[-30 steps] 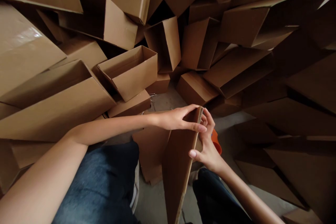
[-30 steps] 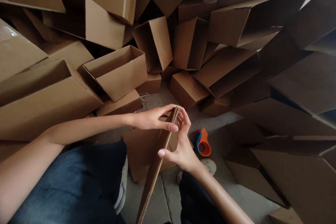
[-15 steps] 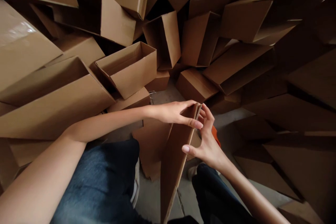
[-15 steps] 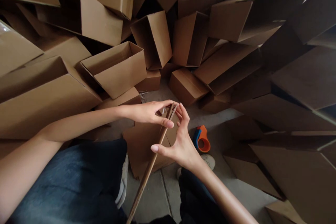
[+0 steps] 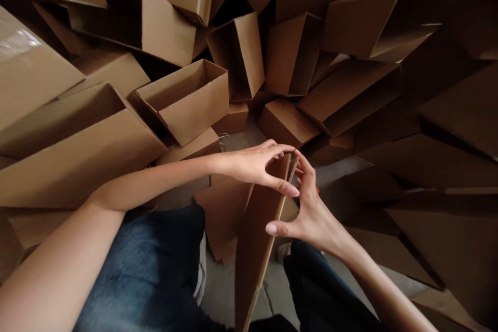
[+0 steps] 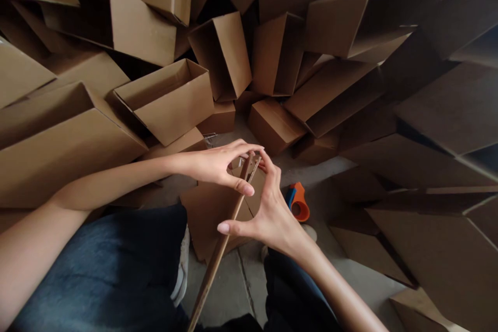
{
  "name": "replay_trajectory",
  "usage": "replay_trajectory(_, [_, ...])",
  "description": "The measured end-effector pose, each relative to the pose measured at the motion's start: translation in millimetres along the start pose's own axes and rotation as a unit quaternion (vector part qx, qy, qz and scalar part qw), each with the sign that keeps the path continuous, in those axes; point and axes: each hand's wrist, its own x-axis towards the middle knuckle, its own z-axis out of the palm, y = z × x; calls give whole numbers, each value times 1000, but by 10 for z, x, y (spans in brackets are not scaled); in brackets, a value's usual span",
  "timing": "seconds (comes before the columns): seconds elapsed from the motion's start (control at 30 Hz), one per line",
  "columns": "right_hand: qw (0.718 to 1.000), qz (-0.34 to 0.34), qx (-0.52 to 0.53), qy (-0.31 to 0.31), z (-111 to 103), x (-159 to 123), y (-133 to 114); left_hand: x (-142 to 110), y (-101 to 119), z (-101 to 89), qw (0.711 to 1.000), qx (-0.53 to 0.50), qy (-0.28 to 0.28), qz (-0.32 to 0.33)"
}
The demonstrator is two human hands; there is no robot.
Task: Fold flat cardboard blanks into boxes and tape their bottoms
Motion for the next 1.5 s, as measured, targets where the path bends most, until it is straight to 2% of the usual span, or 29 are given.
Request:
replay_trajectory(0.23, [1000, -8, 25, -7, -43, 21, 129, 23, 16, 25, 1000, -2, -1, 1])
replay_trajectory(0.47, [992, -19, 111, -54, -134, 69, 228, 59, 79, 16, 999, 11, -29, -10])
replay_trajectory(0.6, [995, -31, 72, -57, -203, 64, 200, 12, 171, 28, 999, 23, -32, -15])
replay_trajectory(0.8, [999, -34, 23, -9, -163, 22, 181, -71, 196, 16, 998, 55, -21, -22])
replay_trajectory(1.03, [998, 23, -49, -34, -141, 64, 154, -111, 106, -11, 977, 165, -52, -123])
replay_trajectory(1.13, [996, 46, -64, -46, -85, 151, 297, -37, 17, 1, 966, 202, -51, -153])
replay_trajectory(1.3, [996, 43, -70, -27, 102, 279, 738, 158, -236, 100, 951, 252, -6, -180])
replay_trajectory(1.4, [996, 57, -65, -18, 187, 315, 931, 266, -405, 198, 944, 283, 42, -164])
replay_trajectory(1.5, [995, 94, -35, -22, 204, 337, 1079, 340, -534, 298, 943, 302, 73, -123])
